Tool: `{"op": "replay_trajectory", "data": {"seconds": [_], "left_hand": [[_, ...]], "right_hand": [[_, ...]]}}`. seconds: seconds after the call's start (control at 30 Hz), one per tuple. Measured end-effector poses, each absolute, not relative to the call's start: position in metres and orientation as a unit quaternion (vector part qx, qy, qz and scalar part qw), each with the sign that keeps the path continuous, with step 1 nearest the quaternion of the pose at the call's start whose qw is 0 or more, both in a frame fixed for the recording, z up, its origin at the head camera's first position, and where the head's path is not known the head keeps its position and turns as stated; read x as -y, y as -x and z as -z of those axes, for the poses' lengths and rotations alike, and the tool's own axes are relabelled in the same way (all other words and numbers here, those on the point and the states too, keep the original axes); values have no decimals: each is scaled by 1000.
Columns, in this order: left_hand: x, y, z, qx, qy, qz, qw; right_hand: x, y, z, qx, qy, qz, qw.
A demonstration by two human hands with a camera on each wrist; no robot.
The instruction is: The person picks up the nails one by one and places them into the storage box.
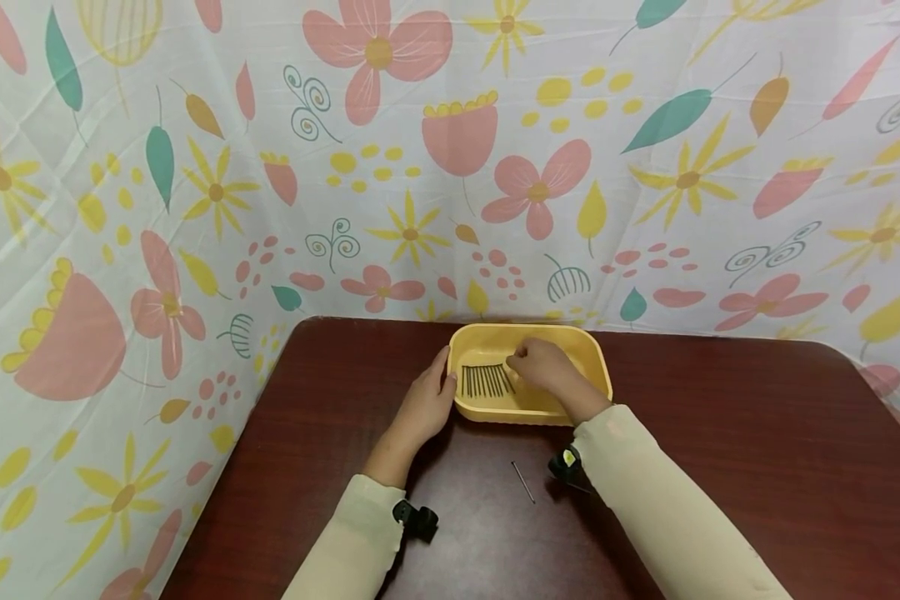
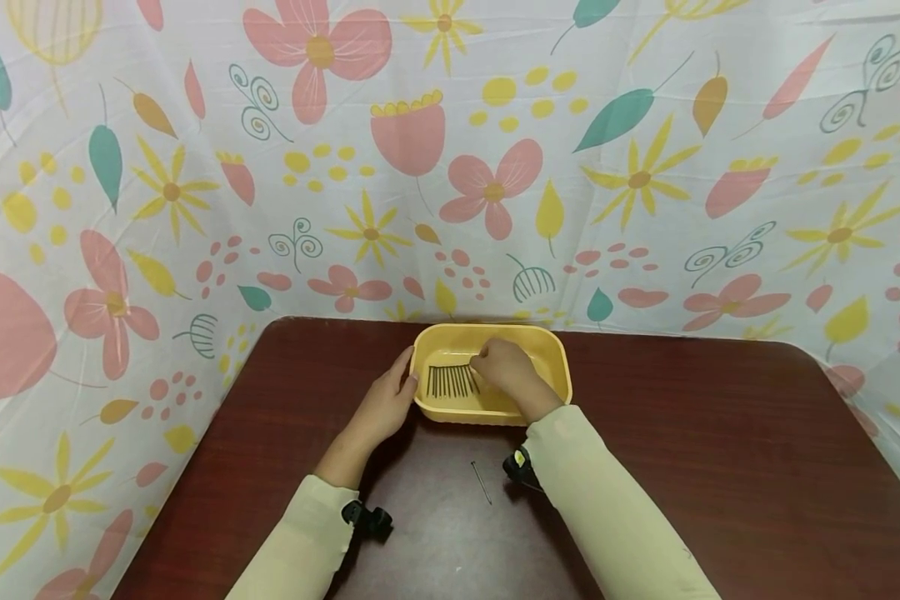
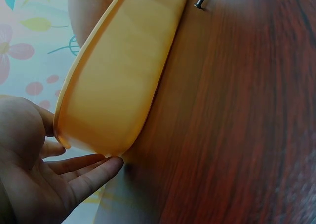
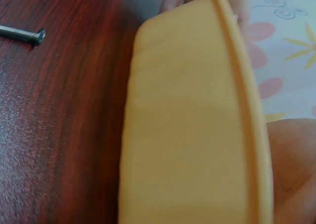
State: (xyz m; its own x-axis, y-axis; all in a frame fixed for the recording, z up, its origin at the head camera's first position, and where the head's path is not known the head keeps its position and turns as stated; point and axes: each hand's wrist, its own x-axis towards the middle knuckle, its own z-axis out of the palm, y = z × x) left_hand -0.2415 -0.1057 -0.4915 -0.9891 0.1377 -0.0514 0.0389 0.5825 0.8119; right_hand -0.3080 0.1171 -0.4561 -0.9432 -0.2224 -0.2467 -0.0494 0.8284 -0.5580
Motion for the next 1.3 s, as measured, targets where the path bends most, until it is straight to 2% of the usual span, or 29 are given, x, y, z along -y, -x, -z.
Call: {"op": "replay_trajectory", "data": {"seconds": [0.2,0.7,1.13,1.3], "left_hand": [[106,241,492,-886,-50,-458,50],[107,240,492,-887,-45,-457,50],[104,240,491,-889,-44,-453,48],[104,240,491,-892,-45,-448,42]], "right_hand": [[-124,295,441,-941,94,304,116],[-147,247,421,-921,120,365,67],[-171,199,426,-909,135,387,82],[-181,189,434,-905,144,387,107]]}}
